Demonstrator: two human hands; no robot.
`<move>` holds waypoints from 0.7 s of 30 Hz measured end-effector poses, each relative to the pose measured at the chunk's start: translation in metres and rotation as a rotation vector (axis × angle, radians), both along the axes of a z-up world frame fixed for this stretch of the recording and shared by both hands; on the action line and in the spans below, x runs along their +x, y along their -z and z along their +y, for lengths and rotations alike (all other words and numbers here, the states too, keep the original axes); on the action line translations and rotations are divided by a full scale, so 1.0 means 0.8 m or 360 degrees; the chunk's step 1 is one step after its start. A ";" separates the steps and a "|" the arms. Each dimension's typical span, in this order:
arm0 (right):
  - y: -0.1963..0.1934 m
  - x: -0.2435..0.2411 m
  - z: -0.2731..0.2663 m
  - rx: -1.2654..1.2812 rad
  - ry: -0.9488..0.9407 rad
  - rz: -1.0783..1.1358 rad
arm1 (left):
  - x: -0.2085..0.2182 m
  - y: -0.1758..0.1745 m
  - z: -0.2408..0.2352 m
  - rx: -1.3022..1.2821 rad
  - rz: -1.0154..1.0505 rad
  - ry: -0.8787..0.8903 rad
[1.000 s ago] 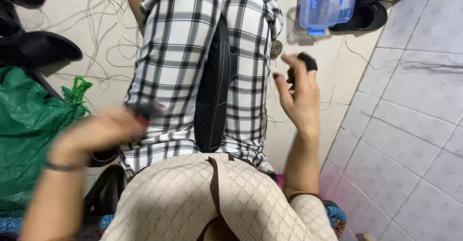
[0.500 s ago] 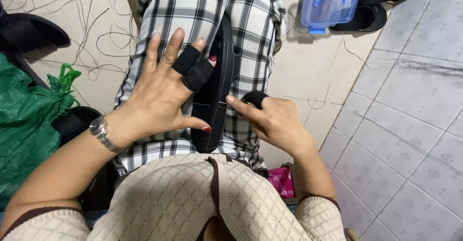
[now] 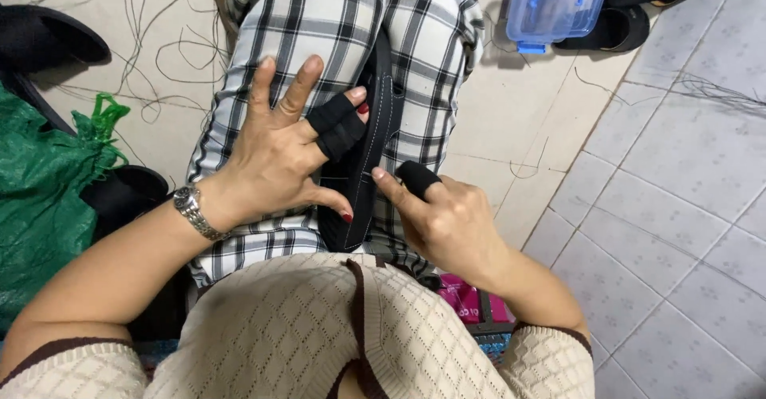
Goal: The person sits on the floor and sews a black shoe using a needle and thread. They hold the shoe on their lap and repeatedly push the needle through the shoe's material to stitch it.
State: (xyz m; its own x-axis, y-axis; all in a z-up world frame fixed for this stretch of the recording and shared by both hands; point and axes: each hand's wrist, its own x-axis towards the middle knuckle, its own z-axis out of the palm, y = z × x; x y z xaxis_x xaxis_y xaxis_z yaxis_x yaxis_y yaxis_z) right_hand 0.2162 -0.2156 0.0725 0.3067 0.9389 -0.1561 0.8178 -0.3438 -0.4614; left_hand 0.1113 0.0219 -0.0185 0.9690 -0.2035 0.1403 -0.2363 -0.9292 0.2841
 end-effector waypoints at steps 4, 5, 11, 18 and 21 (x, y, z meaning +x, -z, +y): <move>0.013 0.005 0.006 0.0076 0.0054 0.0068 | 0.000 0.005 0.002 -0.0015 -0.0077 -0.0035; 0.019 0.006 0.006 0.0142 0.0095 0.0120 | 0.000 0.006 0.002 -0.0029 -0.0083 -0.0042; 0.007 -0.005 -0.008 0.0094 0.0094 -0.0264 | -0.042 0.010 -0.012 -0.0569 -0.0114 -0.0157; 0.002 0.009 0.019 -0.0651 -0.0304 -0.0104 | -0.071 -0.043 -0.018 -0.1694 0.0347 -0.0349; 0.018 0.005 0.014 -0.0371 -0.0253 -0.0217 | -0.084 -0.026 -0.026 -0.2860 0.0643 -0.0355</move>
